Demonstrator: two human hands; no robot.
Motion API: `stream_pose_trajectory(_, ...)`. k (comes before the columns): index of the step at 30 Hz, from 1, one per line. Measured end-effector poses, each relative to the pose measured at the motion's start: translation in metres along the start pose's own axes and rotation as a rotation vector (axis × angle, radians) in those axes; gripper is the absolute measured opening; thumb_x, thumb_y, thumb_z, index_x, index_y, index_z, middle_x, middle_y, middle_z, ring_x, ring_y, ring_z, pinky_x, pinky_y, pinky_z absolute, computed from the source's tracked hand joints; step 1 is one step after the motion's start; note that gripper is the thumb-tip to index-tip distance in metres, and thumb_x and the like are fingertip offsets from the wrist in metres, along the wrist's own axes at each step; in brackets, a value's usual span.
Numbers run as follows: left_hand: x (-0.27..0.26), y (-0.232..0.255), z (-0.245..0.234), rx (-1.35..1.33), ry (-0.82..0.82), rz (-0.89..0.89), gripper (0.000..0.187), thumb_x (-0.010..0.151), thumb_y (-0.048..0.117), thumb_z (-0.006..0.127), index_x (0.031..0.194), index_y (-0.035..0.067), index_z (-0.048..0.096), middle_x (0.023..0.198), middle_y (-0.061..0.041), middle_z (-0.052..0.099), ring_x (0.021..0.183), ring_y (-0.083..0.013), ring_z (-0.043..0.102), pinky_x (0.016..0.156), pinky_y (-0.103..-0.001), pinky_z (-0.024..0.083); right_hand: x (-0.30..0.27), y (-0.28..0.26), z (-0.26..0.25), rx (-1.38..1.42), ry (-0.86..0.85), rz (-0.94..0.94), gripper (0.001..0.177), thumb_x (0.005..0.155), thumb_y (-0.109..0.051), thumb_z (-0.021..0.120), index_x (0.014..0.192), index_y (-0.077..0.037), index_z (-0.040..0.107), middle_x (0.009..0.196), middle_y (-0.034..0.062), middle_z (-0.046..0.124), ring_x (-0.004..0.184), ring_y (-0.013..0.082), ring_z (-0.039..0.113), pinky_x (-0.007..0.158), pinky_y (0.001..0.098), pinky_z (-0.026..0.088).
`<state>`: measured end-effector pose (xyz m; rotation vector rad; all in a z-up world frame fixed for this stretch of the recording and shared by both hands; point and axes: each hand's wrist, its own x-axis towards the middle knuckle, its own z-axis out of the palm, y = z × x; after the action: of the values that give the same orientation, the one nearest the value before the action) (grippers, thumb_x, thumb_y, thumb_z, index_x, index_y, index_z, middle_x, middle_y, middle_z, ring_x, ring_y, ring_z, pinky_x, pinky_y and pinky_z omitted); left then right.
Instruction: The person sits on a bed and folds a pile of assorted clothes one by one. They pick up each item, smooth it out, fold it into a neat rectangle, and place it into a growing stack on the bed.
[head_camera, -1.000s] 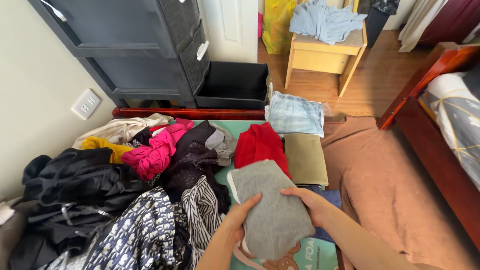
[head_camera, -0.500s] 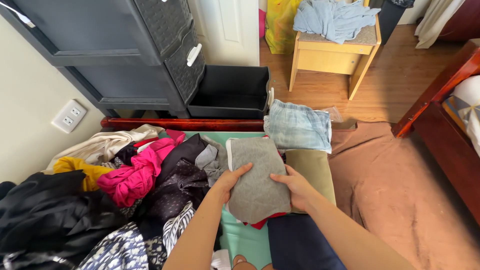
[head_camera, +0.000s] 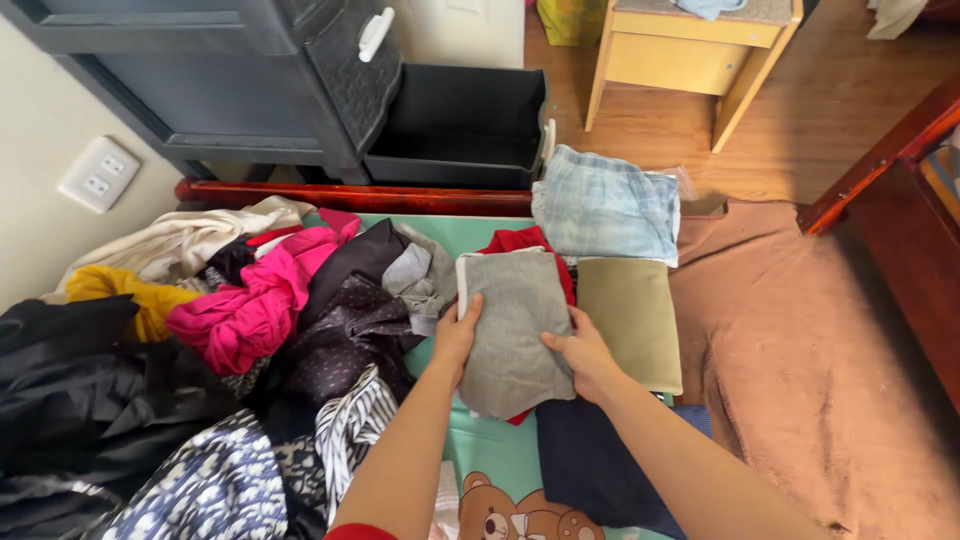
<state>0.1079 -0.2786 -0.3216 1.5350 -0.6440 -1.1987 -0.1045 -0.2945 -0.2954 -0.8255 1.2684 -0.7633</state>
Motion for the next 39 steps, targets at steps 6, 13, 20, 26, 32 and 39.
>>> stream_pose_trajectory(6,-0.058,0.0,0.022,0.942,0.286,0.879,0.056,0.105,0.028,0.048,0.155,0.004,0.043,0.159,-0.022,0.042,0.147,-0.0408,0.037,0.115,-0.058,0.028,-0.026,0.008,-0.003,-0.868,0.305,-0.716,0.072,0.091,-0.012,0.063,0.158,-0.019,0.035,0.154,0.0211,0.045,0.136,0.0393,0.049,0.112,0.0484,0.042)
stream_pose_trajectory(13,-0.057,-0.023,0.019,0.988,-0.001,0.646,0.055,0.105,0.034,0.044,0.156,0.012,0.041,0.166,-0.012,0.032,0.154,-0.0355,0.022,0.12,-0.064,0.016,0.002,0.065,0.023,-1.409,0.112,-0.668,0.07,0.098,-0.04,0.048,0.161,-0.028,0.021,0.169,0.0128,0.014,0.154,0.0378,0.014,0.107,0.0806,0.018)
stream_pose_trajectory(20,-0.05,-0.016,0.017,1.057,-0.073,0.475,0.058,0.105,0.039,0.041,0.159,0.022,0.032,0.169,-0.005,0.023,0.156,-0.0318,0.016,0.121,-0.065,0.01,0.038,0.075,0.014,-1.483,0.014,-0.5,0.075,0.095,-0.048,0.051,0.161,-0.033,0.018,0.17,0.0076,0.011,0.156,0.0343,0.012,0.106,0.081,0.021)
stream_pose_trajectory(26,-0.115,0.008,-0.016,0.951,-0.074,0.516,0.067,0.103,0.038,0.045,0.163,0.017,0.025,0.167,-0.018,0.022,0.154,-0.0361,0.02,0.12,-0.064,0.015,-0.013,0.069,-0.027,-1.203,-0.111,-0.549,0.079,0.093,-0.042,0.056,0.162,-0.03,0.02,0.169,0.0134,0.015,0.156,0.0369,0.012,0.114,0.0677,0.026)
stream_pose_trajectory(32,-0.29,0.036,-0.15,0.729,0.224,0.685,0.034,0.091,0.009,0.065,0.124,0.001,0.067,0.132,-0.02,0.066,0.119,-0.0387,0.062,0.102,-0.044,0.049,-0.135,0.083,-0.028,-0.83,0.052,-0.355,0.066,0.098,-0.033,0.058,0.16,-0.023,0.039,0.148,0.0216,0.052,0.132,0.0379,0.052,0.11,0.0441,0.04)
stream_pose_trajectory(39,-0.446,0.079,-0.297,1.341,1.102,0.556,0.068,0.07,0.036,0.077,0.124,-0.004,0.068,0.107,-0.019,0.073,0.098,-0.0389,0.068,0.083,-0.053,0.046,-0.235,0.089,0.059,-0.612,-0.024,-0.257,0.05,0.091,-0.02,0.062,0.141,-0.015,0.061,0.134,0.0161,0.066,0.115,0.0257,0.067,0.095,0.038,0.051)
